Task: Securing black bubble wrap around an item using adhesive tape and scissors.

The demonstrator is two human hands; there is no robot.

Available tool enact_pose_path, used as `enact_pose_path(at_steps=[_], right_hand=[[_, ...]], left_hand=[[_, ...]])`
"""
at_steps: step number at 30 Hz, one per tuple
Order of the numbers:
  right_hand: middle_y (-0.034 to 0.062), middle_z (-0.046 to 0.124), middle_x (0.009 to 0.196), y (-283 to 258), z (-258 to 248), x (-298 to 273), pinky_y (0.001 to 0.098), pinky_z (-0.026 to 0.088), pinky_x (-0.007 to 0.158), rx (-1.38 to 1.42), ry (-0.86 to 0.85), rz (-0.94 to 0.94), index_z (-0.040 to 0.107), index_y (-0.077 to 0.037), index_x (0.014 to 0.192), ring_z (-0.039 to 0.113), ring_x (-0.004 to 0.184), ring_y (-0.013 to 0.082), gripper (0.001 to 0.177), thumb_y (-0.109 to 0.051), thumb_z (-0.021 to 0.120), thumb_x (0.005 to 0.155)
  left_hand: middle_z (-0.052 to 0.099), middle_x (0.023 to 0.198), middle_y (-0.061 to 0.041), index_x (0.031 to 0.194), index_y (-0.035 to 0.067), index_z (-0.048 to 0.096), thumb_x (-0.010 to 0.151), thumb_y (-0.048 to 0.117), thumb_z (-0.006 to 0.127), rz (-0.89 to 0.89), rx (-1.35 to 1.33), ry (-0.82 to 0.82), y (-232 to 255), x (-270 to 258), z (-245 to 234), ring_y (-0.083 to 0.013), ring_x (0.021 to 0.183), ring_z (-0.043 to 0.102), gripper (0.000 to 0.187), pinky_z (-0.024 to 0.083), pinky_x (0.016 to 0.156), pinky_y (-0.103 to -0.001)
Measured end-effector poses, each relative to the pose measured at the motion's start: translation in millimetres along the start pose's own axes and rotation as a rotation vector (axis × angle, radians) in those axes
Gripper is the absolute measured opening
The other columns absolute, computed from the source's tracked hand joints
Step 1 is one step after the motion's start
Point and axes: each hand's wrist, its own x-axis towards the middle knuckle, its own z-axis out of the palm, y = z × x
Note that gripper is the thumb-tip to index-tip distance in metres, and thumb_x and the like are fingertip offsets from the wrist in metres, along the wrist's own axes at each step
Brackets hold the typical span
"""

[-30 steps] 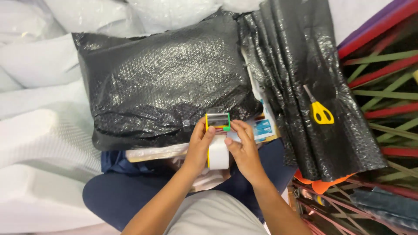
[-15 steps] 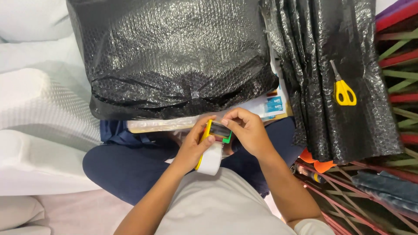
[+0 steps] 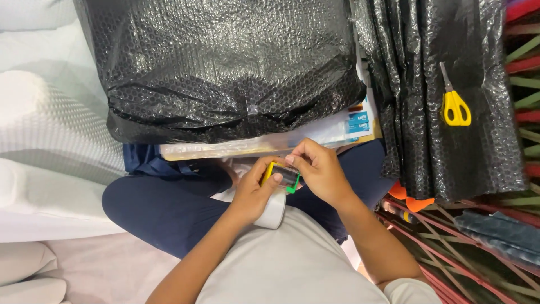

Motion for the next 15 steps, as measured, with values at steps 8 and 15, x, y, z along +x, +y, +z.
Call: enact_pose_path(at_steps=[8,15], right_hand=[[0.0079,0.070,0.061,14,-1,5,0.0251,0.051,0.053,0.029,-0.046,0.060,0.073,-0.003,0.084,0.060,0.054,0.0110,0.007,-0.007,0.073,0.090],[0.0074,0.071,0.063,6,-4,8,0.0243,0.054,0.054,0.086,-0.067,0.107,0.072,-0.002,0.085,0.061,0.056,0.0093,0.009,-0.008,0.071,0.091]], left_hand=[[0.072,0.103,-0.021,0.116,0.007,0.066,0.098,0.025,0.064,0.052,0.031,0.005,14,-2,-3,-0.0380,0.102,0.068,0.025,0.050,0.093,-0.047],[0.067,0.102,-0.016,0.109,0.005,0.068,0.095,0.024,0.071,0.233,0.098,-0.004,23,1,-5,-0.0370,0.105,0.066,0.024,0.048,0.097,-0.045]])
